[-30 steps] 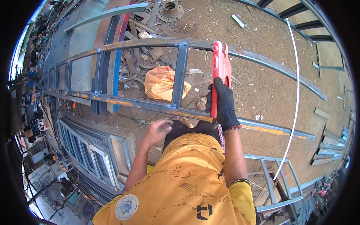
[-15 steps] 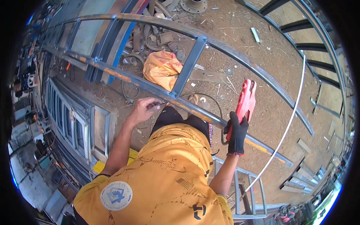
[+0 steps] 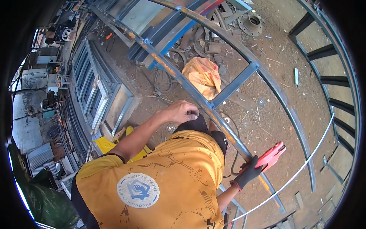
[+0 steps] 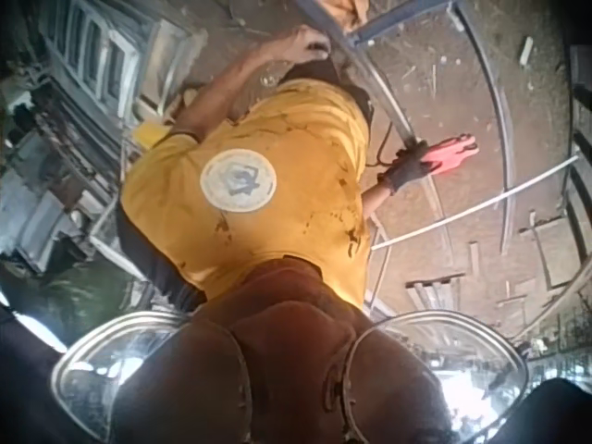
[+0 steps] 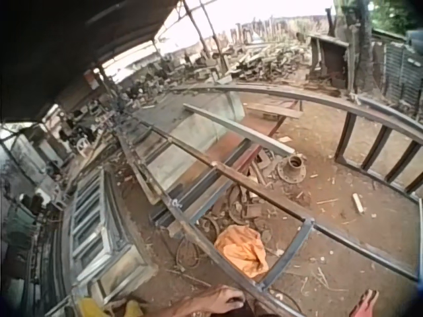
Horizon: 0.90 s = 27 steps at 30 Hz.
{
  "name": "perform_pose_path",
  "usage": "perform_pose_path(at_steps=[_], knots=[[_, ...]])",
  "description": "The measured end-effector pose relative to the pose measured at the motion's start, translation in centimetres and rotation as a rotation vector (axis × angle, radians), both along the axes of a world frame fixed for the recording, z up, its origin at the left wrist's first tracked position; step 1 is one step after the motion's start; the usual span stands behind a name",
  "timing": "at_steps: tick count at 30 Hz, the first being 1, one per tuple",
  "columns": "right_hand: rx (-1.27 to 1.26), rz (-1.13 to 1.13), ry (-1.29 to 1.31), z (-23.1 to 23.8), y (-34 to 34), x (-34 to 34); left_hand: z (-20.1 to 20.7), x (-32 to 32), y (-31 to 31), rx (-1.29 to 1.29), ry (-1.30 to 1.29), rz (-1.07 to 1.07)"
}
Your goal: Welding metal segments together to construct a large frame structure.
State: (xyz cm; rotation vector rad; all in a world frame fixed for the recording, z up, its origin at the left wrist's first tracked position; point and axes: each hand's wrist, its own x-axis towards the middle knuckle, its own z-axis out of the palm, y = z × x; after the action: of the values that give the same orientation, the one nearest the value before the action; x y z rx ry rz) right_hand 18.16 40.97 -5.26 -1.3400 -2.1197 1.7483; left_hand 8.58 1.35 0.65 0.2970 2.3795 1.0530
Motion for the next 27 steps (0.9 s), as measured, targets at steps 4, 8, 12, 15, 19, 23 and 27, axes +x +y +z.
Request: perform_pose_path(at_steps=[4, 8, 12, 15, 19, 23, 27], knots=[[-0.060, -0.038, 0.040, -0.5, -0.1, -0.1, -0.5, 0.9, -0.1, 0.016, 0.016, 0.015], [-0.054, 0.022, -0.035, -0.8, -1.5, -1.6, -1.2, 0.1, -1.0, 0.061, 0.042, -0.006], [-0.076, -0.016, -0.014, 0.7, 0.2, -1.0, 0.1, -3.2, 1.9, 0.060, 0.056, -0.148], [-0.027, -0.095, -0.054, 3.3, 0.8, -0.1, 1.0, -4.4, 4.2, 0.048, 0.058, -0.196], [0.008, 0.126, -0.101, 1.0, -1.0, -2.4, -3.7, -2.7, -2.2, 0.214, -0.047, 0.130], [0.019, 0.111, -0.063, 3.8, 0.0, -0.5, -4.7, -5.4, -1.7, -0.004, -0.169, -0.145], [0.108, 0.084, -0.059, 2.4, 0.3, 1.1, -0.1, -5.6, 3.0, -0.126, -0.200, -0.241]])
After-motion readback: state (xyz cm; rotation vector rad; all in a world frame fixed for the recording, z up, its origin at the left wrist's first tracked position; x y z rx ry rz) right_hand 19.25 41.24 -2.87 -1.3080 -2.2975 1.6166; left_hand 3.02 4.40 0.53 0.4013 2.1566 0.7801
